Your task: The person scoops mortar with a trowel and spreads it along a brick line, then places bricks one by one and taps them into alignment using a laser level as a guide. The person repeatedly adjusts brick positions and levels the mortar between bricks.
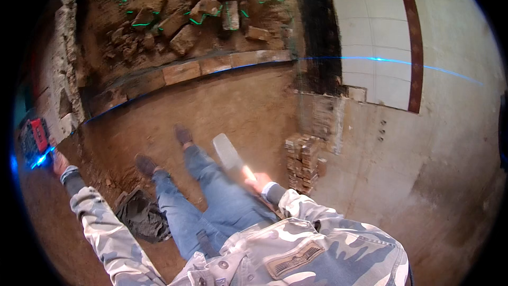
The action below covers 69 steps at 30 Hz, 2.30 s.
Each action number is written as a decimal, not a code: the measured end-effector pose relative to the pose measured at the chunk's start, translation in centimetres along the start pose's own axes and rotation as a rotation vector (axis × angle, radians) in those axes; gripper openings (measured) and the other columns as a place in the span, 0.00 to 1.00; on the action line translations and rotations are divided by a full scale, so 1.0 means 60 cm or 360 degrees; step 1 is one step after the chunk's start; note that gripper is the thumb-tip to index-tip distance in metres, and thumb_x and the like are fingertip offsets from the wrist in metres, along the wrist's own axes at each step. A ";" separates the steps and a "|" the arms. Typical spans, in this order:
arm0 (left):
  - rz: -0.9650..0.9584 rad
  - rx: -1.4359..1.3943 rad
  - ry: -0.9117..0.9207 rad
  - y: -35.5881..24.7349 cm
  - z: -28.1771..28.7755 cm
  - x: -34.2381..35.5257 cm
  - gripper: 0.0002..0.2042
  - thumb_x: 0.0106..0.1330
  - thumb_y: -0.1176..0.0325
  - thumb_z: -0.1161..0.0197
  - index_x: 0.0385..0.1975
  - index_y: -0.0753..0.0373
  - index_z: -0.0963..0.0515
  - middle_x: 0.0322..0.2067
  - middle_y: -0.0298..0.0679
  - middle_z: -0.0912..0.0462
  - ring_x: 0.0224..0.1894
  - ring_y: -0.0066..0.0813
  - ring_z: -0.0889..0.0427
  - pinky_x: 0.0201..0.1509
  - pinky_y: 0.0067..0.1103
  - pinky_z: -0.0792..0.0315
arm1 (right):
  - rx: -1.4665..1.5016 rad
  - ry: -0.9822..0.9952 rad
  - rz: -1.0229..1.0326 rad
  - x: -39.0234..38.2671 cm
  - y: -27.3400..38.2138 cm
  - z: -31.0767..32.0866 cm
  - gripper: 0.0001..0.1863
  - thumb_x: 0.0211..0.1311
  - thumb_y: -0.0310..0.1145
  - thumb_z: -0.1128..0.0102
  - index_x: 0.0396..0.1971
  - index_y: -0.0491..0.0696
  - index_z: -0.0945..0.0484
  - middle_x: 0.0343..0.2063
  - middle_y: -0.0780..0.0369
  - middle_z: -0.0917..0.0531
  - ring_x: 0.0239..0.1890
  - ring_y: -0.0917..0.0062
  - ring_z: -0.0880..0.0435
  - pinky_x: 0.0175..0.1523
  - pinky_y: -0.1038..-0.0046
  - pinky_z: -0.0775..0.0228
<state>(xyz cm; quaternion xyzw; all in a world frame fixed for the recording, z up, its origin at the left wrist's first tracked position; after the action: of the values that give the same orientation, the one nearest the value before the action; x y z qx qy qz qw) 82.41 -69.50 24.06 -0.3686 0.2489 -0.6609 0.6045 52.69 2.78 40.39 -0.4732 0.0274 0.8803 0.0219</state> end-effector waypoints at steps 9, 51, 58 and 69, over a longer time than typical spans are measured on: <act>0.0192 -0.1723 0.0043 0.054 -0.040 -0.069 0.21 0.62 0.59 0.30 0.51 0.60 0.26 0.45 0.37 0.21 0.44 0.30 0.24 0.52 0.30 0.29 | 0.0601 0.0178 0.0009 -0.045 -0.067 -0.024 0.14 0.62 0.35 0.36 0.21 0.45 0.28 0.13 0.65 0.26 0.12 0.79 0.29 0.16 0.73 0.38; 0.0670 0.0616 0.1960 -0.134 0.060 -0.720 0.33 0.59 0.44 0.35 0.55 0.68 0.24 0.52 0.56 0.20 0.56 0.49 0.22 0.62 0.32 0.30 | 0.0276 -0.0178 0.0435 0.049 -0.153 0.065 0.15 0.58 0.40 0.33 0.27 0.42 0.23 0.17 0.60 0.22 0.19 0.73 0.22 0.26 0.67 0.30; 0.0710 0.0889 0.1643 -0.103 0.037 -0.693 0.32 0.61 0.46 0.35 0.53 0.70 0.23 0.51 0.55 0.19 0.55 0.46 0.21 0.62 0.32 0.30 | -0.0181 -0.0038 0.0407 0.312 -0.184 0.124 0.22 0.57 0.48 0.35 0.36 0.41 0.21 0.33 0.45 0.17 0.40 0.47 0.18 0.46 0.55 0.26; 0.0714 0.0738 0.1609 -0.291 -0.313 -0.892 0.25 0.63 0.51 0.36 0.49 0.68 0.21 0.47 0.54 0.17 0.51 0.46 0.18 0.56 0.31 0.27 | -0.0576 0.0245 0.0967 0.495 -0.017 0.407 0.22 0.64 0.52 0.43 0.40 0.46 0.22 0.35 0.46 0.17 0.41 0.46 0.19 0.45 0.51 0.28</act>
<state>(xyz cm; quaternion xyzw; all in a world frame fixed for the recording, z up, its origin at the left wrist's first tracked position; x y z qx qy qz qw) 56.72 -16.58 16.24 0.1944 0.4266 -0.6477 0.6006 16.10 5.86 29.02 -0.5045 0.0120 0.7991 -0.3268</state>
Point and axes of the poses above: each hand's wrist, its own x-axis towards the middle knuckle, its own z-axis out of the back of the hand, y = z × x, the point moved 5 cm from there along x, towards the middle knuckle
